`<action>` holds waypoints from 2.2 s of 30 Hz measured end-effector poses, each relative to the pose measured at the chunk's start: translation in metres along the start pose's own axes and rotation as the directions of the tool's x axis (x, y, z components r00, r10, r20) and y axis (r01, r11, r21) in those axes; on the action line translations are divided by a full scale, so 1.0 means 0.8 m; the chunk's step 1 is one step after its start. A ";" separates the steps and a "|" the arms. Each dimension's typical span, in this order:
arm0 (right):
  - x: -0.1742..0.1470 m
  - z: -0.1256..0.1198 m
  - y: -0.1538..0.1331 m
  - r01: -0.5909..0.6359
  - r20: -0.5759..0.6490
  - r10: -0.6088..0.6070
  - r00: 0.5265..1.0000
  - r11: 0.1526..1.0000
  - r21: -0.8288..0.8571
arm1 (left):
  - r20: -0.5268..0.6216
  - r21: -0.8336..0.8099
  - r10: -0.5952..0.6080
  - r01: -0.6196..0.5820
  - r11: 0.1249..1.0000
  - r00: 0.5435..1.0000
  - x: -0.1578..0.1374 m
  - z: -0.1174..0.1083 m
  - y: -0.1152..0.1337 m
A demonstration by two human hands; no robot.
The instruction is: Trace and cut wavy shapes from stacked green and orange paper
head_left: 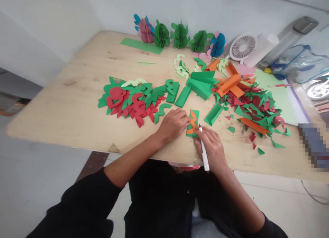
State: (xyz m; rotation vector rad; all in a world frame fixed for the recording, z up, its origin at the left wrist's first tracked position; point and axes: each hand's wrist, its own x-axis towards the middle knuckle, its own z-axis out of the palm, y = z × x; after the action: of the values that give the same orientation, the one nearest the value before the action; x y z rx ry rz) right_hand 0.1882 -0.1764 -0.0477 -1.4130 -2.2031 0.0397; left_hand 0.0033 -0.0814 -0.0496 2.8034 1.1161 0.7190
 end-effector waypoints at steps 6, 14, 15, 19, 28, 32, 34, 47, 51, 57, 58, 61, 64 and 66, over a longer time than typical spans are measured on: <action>0.001 -0.001 -0.002 -0.004 0.016 0.005 1.000 1.000 -0.024 | -0.010 -0.001 -0.002 0.002 1.000 1.000 0.000 0.003 -0.002; 0.001 -0.001 -0.003 -0.003 0.018 0.004 1.000 0.999 -0.042 | -0.037 -0.053 -0.018 0.016 0.998 0.999 -0.010 -0.004 0.001; 0.001 0.000 -0.003 -0.001 0.015 0.002 1.000 0.999 -0.044 | -0.039 -0.070 -0.015 0.012 0.997 0.999 -0.015 -0.007 0.003; 0.001 0.000 -0.003 0.005 0.009 -0.005 1.000 0.999 -0.053 | -0.004 -0.113 0.077 -0.077 0.991 0.997 -0.038 -0.020 0.006; 0.003 -0.002 -0.005 0.006 0.009 -0.006 1.000 0.998 -0.065 | 0.160 -0.158 0.235 -0.210 0.965 0.959 -0.051 -0.034 -0.011; 0.003 -0.002 -0.006 0.007 0.007 -0.006 1.000 0.998 -0.064 | 0.178 -0.154 0.266 -0.240 0.958 0.947 -0.052 -0.034 -0.017; 0.003 -0.002 -0.006 0.003 0.006 -0.002 1.000 0.998 -0.063 | 0.169 -0.159 0.266 -0.240 0.958 0.949 -0.053 -0.034 -0.018; 0.004 -0.003 -0.006 0.006 0.017 -0.005 1.000 0.998 -0.057 | 0.195 -0.180 0.243 -0.209 0.961 0.950 -0.049 -0.038 -0.017; 0.004 -0.003 -0.007 0.006 0.016 -0.005 1.000 0.998 -0.062 | 0.220 -0.195 0.249 -0.208 0.959 0.943 -0.043 -0.040 -0.016; 0.003 -0.003 -0.006 -0.015 0.035 0.016 0.999 0.999 -0.044 | 0.183 -0.190 0.258 -0.223 0.956 0.949 -0.044 -0.036 -0.015; 0.003 -0.003 -0.006 -0.015 0.039 0.017 0.999 0.999 -0.042 | 0.177 -0.191 0.259 -0.225 0.955 0.949 -0.044 -0.036 -0.015; 0.002 -0.003 -0.006 -0.014 0.031 0.015 0.999 0.999 -0.038 | 0.164 -0.190 0.265 -0.234 0.954 0.950 -0.044 -0.037 -0.016; 0.002 -0.002 -0.005 -0.021 0.015 0.021 1.000 0.999 -0.041 | 0.163 -0.194 0.270 -0.238 0.952 0.949 -0.044 -0.037 -0.016; 0.002 -0.001 -0.005 -0.027 0.012 0.028 1.000 0.999 -0.047 | 0.160 -0.201 0.270 -0.237 0.951 0.949 -0.044 -0.036 -0.016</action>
State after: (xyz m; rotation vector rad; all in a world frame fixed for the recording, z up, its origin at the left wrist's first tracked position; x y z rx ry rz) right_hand 0.1846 -0.1767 -0.0453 -1.4720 -2.2081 0.0071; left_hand -0.0397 -0.0988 -0.0407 2.8142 0.6324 0.5270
